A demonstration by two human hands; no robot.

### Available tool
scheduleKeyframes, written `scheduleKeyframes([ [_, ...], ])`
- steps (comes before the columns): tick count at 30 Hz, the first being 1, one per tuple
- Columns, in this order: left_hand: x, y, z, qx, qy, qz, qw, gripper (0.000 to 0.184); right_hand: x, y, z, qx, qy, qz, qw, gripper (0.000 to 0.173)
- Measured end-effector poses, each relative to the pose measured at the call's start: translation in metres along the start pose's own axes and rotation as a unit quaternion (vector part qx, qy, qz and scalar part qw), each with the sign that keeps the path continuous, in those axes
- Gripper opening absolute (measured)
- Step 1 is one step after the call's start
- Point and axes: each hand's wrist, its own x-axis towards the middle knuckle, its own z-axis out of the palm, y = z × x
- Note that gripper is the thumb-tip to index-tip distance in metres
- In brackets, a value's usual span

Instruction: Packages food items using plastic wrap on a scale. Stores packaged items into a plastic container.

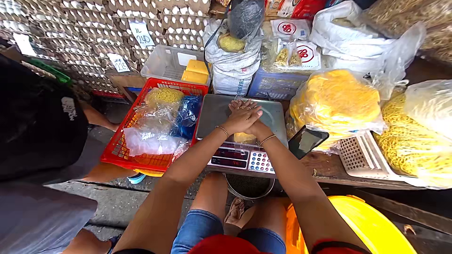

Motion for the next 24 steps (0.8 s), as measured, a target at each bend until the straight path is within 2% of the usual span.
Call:
scheduleKeyframes([
  [1, -0.001, -0.008, 0.0, -0.045, 0.02, 0.009, 0.999, 0.053, 0.005, -0.01, -0.009, -0.064, -0.011, -0.013, 0.998, 0.057],
  [2, -0.001, -0.018, 0.001, -0.087, 0.059, 0.021, 0.994, 0.053, 0.014, -0.007, -0.009, -0.098, 0.016, -0.056, 0.993, 0.059],
  [4, -0.001, -0.042, 0.003, -0.149, 0.138, 0.046, 0.978, 0.057, 0.036, 0.016, 0.005, -0.09, 0.098, -0.151, 0.98, 0.061],
  [6, -0.013, -0.054, -0.001, -0.195, 0.166, 0.048, 0.965, 0.058, 0.036, 0.021, 0.018, -0.084, 0.143, -0.171, 0.971, 0.061],
  [8, -0.033, -0.057, -0.005, -0.216, 0.165, 0.023, 0.962, 0.058, 0.038, 0.021, 0.027, -0.083, 0.167, -0.165, 0.968, 0.061],
  [11, -0.065, -0.053, -0.002, -0.217, 0.152, -0.027, 0.964, 0.061, 0.03, 0.02, 0.033, -0.096, 0.15, -0.164, 0.97, 0.068],
  [15, -0.066, -0.06, 0.005, -0.292, 0.121, -0.055, 0.947, 0.067, -0.007, 0.024, 0.055, -0.095, 0.126, -0.194, 0.968, 0.075],
  [17, -0.067, -0.057, 0.01, -0.334, 0.109, -0.068, 0.934, 0.072, -0.034, 0.026, 0.062, -0.059, 0.093, -0.207, 0.972, 0.076],
  [19, -0.067, -0.05, 0.013, -0.377, 0.111, -0.079, 0.916, 0.073, -0.051, 0.027, 0.049, 0.001, 0.067, -0.222, 0.973, 0.071],
  [21, -0.065, -0.04, 0.014, -0.413, 0.126, -0.096, 0.897, 0.071, -0.048, 0.032, 0.031, 0.04, 0.078, -0.232, 0.969, 0.064],
  [24, -0.062, -0.032, 0.016, -0.419, 0.137, -0.106, 0.891, 0.071, -0.006, 0.05, 0.023, 0.007, 0.115, -0.25, 0.961, 0.065],
])
